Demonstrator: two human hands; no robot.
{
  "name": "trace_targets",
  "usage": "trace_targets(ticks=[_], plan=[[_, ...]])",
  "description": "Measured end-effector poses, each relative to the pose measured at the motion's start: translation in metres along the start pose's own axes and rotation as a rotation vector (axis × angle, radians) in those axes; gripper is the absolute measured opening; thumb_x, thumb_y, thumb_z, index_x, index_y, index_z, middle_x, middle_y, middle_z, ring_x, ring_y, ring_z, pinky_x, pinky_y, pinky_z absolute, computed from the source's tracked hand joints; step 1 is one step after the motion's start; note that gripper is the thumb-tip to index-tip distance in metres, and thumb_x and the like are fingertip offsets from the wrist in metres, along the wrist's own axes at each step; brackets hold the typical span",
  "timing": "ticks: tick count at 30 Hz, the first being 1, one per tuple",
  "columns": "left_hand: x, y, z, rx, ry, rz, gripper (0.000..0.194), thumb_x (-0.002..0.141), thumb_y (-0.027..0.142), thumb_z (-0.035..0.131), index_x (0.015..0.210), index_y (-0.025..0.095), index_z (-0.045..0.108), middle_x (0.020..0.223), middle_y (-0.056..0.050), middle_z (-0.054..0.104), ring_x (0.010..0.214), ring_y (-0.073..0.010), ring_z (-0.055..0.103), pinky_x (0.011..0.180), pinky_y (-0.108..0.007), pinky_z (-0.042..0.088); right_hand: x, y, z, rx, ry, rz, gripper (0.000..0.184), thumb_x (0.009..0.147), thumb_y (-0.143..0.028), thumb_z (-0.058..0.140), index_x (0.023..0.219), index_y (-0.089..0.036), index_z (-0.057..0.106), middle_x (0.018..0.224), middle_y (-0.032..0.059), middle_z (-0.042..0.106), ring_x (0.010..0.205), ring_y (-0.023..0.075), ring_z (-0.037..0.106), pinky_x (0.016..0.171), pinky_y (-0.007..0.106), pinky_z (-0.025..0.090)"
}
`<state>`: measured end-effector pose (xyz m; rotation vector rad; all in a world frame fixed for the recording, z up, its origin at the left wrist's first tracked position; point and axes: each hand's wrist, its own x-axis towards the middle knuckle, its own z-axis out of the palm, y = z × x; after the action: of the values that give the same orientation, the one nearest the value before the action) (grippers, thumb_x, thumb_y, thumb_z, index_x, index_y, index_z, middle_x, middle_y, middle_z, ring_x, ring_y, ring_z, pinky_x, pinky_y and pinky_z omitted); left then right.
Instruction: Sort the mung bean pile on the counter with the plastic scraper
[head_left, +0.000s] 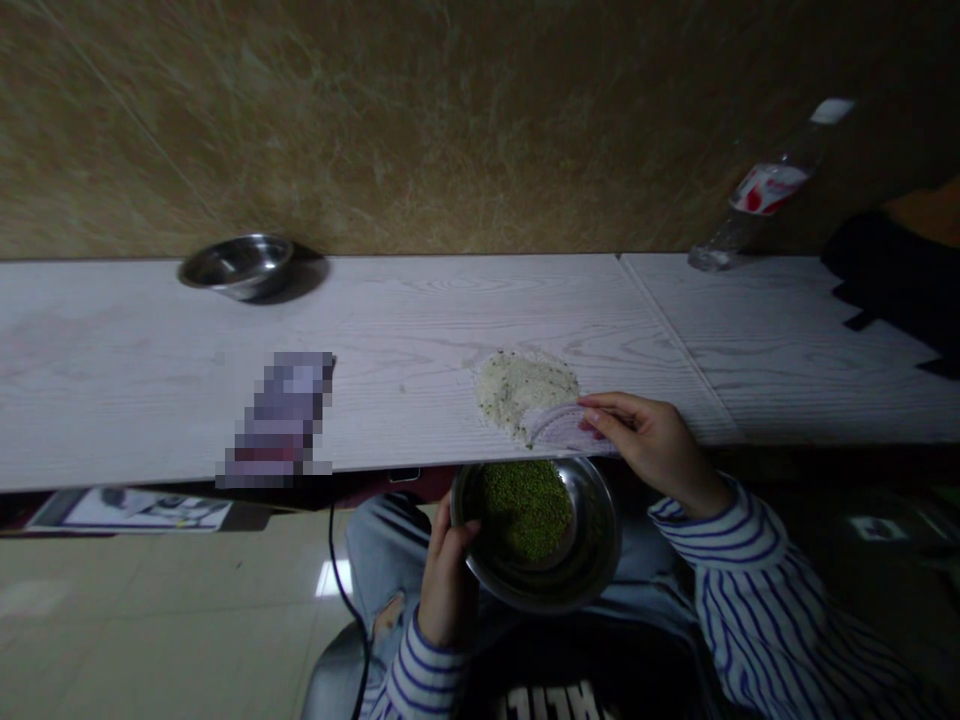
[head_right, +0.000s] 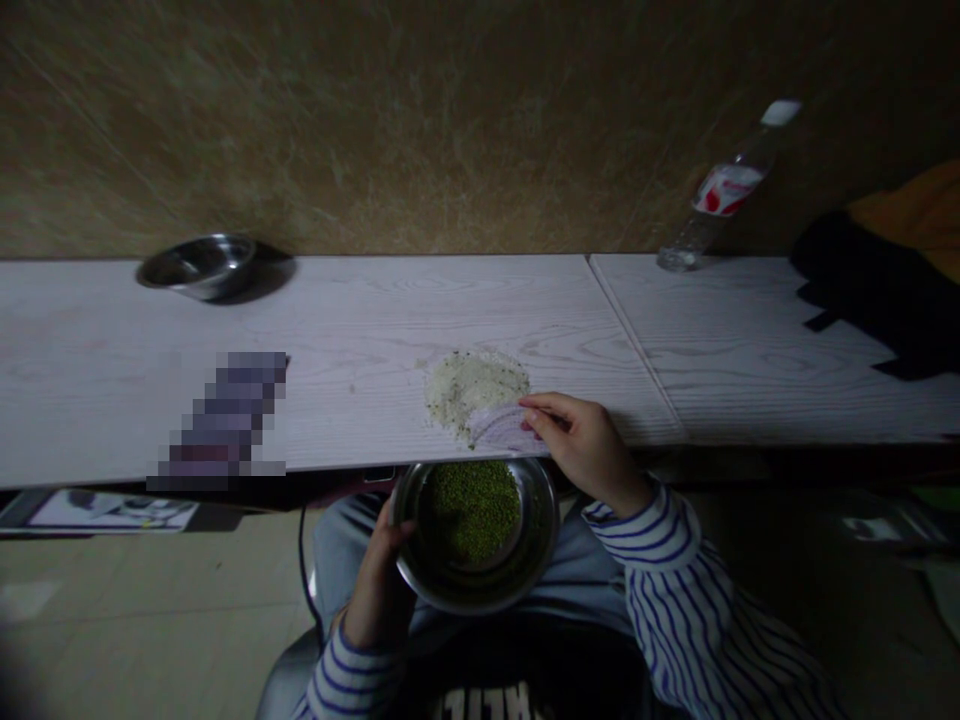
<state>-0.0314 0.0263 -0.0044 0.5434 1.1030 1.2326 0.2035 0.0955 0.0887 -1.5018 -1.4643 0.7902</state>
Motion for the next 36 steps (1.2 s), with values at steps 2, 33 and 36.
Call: trace_targets(ticks=[2, 33, 36], plan=[[0.000, -0.001, -0.001, -0.026, -0.015, -0.025, 0.050, 0.076, 0.033, 0.066, 0.126, 0.026, 0.069, 0.135, -0.008, 0.067, 0.138, -0.0361, 0.049, 0.117, -0.053, 0.033, 0.000, 0.001, 0.000, 0.006, 0.006, 0.005, 0.030, 0.083, -0.043, 0.070, 0.095, -0.016, 0.079, 0.079, 0.0093, 0.079, 0.075, 0.0224, 0.076, 0.069, 0.034, 0.062], [0.000, 0.002, 0.000, -0.087, -0.041, -0.031, 0.047, 0.078, 0.030, 0.066, 0.125, 0.026, 0.069, 0.137, -0.006, 0.066, 0.142, -0.0342, 0.044, 0.121, -0.052, 0.026, -0.005, -0.010, 0.011, -0.014, -0.095, -0.046, 0.023, 0.087, -0.033, 0.065, 0.098, -0.017, 0.079, 0.084, 0.0085, 0.081, 0.079, 0.0217, 0.077, 0.073, 0.033, 0.063], [0.000, 0.001, -0.001, -0.081, -0.045, -0.025, 0.046, 0.079, 0.030, 0.066, 0.125, 0.026, 0.069, 0.136, -0.006, 0.067, 0.141, -0.0340, 0.045, 0.121, -0.052, 0.027, -0.008, -0.009, 0.010, -0.014, -0.082, -0.059, 0.023, 0.087, -0.032, 0.065, 0.098, -0.017, 0.079, 0.083, 0.0082, 0.081, 0.077, 0.0214, 0.077, 0.071, 0.032, 0.064]])
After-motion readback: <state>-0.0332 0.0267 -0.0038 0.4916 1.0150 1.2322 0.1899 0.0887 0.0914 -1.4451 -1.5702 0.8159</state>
